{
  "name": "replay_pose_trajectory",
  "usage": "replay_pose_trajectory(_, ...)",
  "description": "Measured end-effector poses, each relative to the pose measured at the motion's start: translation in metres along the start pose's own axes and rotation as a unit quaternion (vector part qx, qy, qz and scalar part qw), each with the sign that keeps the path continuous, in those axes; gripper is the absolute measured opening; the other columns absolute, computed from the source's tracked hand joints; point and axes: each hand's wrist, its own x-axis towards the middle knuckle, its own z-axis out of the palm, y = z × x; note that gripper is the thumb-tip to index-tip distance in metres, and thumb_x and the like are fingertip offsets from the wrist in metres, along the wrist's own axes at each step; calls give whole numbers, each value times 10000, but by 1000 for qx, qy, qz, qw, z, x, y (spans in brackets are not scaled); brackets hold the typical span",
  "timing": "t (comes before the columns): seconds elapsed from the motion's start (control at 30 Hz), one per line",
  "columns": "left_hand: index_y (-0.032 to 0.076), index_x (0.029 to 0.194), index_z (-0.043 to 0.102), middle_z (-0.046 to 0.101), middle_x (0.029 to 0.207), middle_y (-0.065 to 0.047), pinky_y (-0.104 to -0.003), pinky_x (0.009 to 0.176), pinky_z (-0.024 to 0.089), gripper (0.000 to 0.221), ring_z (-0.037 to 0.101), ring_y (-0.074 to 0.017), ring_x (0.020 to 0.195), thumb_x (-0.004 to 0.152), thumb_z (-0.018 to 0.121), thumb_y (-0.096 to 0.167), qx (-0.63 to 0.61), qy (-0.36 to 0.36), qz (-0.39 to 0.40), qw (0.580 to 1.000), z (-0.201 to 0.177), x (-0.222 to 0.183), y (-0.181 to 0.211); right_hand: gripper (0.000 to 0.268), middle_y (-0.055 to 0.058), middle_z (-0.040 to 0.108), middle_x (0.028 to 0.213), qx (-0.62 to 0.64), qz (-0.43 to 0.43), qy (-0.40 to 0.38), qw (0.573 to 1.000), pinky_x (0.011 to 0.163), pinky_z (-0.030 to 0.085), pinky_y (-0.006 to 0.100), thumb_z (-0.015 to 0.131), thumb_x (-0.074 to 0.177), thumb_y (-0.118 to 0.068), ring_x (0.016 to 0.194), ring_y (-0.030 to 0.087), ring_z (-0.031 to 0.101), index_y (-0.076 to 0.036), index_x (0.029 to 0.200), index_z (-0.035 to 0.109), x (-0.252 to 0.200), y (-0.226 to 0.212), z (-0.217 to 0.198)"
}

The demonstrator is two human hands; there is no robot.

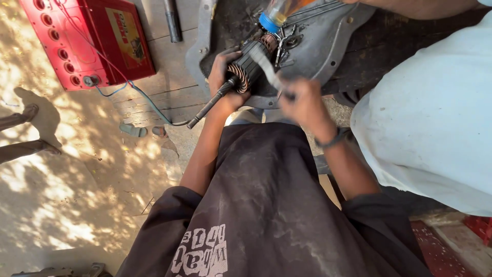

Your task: Cleaning an electrical motor armature and housing using a toothbrush and solvent.

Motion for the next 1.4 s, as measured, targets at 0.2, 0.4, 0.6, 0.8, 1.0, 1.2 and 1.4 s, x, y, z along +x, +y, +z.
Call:
replay_pose_trajectory(0.2, 85, 1260, 590, 640, 1322, -145, -388, 1094, 520, 715, 638, -358, 1268, 593, 834, 0, -31, 13, 9, 999, 3, 0, 1, 376, 227, 659, 772, -30, 4, -27, 999, 582, 482, 406, 738, 838, 2, 621, 298, 652, 12, 1213, 760, -1, -9, -5)
replay_pose_trajectory(0.4, 80, 1254, 600, 667, 1260, -143, -384, 1070, 516, 719, 651, -349, 1233, 582, 845, 15, -8, 8, -6, 1000, 2, 3, 2, 252, 212, 720, 887, -32, 94, -14, 995, 600, 525, 367, 759, 895, -51, 655, 266, 717, -4, 1143, 755, 15, 36, -14)
replay_pose_trajectory(0.6, 66, 1271, 585, 673, 1308, -144, -372, 1114, 516, 695, 666, -320, 1274, 616, 815, 26, -43, 22, -15, 999, 2, 2, 2, 362, 231, 687, 836, -25, 33, -4, 999, 602, 506, 398, 726, 847, -3, 667, 311, 681, 4, 1208, 750, 4, 1, -17)
replay_pose_trajectory(0.8, 61, 1250, 596, 679, 1289, -149, -381, 1108, 508, 674, 667, -328, 1270, 607, 795, 35, -45, 28, 8, 999, 5, 1, -3, 400, 251, 663, 850, -62, 50, 35, 996, 617, 502, 428, 755, 862, -24, 685, 359, 672, -12, 1262, 736, 3, 29, -1)
replay_pose_trajectory(1.0, 59, 1262, 609, 701, 1253, -141, -364, 1048, 532, 676, 699, -310, 1195, 612, 797, 60, -15, 29, -25, 999, 2, 1, 7, 402, 247, 673, 857, -56, 10, 57, 997, 626, 508, 426, 751, 844, -22, 714, 370, 679, -3, 1245, 740, -2, 32, 6)
replay_pose_trajectory(1.2, 60, 1263, 604, 691, 1277, -153, -365, 1069, 540, 662, 692, -307, 1221, 629, 793, 42, -26, 23, 6, 999, 4, 0, -1, 364, 223, 732, 1104, -21, -23, 82, 996, 834, 593, 359, 720, 914, -10, 978, 312, 762, 33, 1275, 693, -4, 35, 6)
replay_pose_trajectory(1.4, 41, 1255, 591, 666, 1313, -174, -380, 1096, 522, 648, 669, -339, 1265, 646, 811, 30, -52, 24, 10, 998, 3, -1, 0, 380, 208, 749, 1047, 32, -22, 33, 999, 751, 567, 333, 715, 898, -13, 882, 247, 750, 2, 1278, 715, -18, 20, 11)
